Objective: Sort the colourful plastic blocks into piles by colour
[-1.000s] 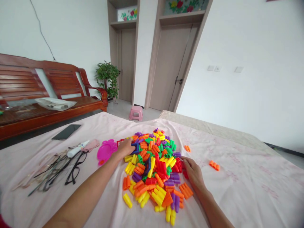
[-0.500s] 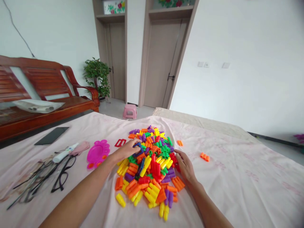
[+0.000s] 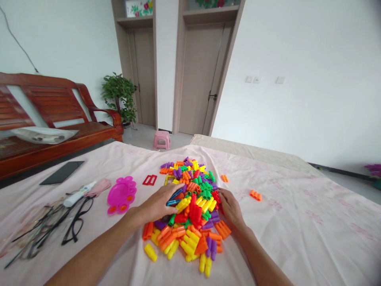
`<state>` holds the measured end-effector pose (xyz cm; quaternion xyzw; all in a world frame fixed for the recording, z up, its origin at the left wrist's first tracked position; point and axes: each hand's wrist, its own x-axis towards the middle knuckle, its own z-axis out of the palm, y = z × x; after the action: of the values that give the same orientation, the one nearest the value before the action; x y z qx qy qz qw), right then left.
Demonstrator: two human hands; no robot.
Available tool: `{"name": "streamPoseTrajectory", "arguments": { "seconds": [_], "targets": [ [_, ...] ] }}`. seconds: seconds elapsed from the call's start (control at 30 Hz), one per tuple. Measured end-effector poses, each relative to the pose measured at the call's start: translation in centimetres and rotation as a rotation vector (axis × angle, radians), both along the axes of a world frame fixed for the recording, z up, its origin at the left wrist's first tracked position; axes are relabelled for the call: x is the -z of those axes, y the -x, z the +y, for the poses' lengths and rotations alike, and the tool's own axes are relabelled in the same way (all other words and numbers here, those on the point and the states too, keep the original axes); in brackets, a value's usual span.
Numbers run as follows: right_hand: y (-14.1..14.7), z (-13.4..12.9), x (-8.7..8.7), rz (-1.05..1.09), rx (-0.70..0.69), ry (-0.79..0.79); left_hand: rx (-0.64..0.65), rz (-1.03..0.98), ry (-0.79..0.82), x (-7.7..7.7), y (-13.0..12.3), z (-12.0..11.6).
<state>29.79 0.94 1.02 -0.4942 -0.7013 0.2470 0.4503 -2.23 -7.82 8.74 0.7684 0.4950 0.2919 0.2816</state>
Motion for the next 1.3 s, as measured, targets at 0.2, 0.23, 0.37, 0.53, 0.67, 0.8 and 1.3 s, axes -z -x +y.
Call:
{"name": "streamPoseTrajectory", "arguments": {
  "seconds": [0.2, 0.23, 0.37, 0.53, 0.67, 0.8, 1.3],
  "targets": [
    [0.0, 0.3, 0.3, -0.042, 0.007, 0.004, -0.061, -0.298, 0.176, 0.7, 2.0, 2.0],
    [0.0, 0.3, 0.2, -0.052, 0.008, 0.003, -0.073, -0.351, 0.176, 0.9, 2.1, 2.2],
    [0.0, 0.2, 0.1, -0.093, 0.001, -0.011, -0.168, -0.499, 0.141, 1.1, 2.4, 3.1],
    [-0.1, 0.2, 0.2, -0.095, -0.002, -0.033, -0.422, -0.306, -0.025, 1.3, 5.7, 5.7],
    [0.0, 0.2, 0.1, -0.087, -0.008, -0.042, -0.56, 0.023, 0.002, 1.6, 8.2, 6.5],
    [0.2, -0.1, -0.1, -0.055, 0.003, -0.064, -0.577, 0.372, -0.3, 0.6, 5.4, 2.7],
    [0.9, -2.0, -1.3, 0.042, -0.158, 0.043, 0.178, 0.594, -0.787, 2.9, -5.0, -3.0]
  ]
}}
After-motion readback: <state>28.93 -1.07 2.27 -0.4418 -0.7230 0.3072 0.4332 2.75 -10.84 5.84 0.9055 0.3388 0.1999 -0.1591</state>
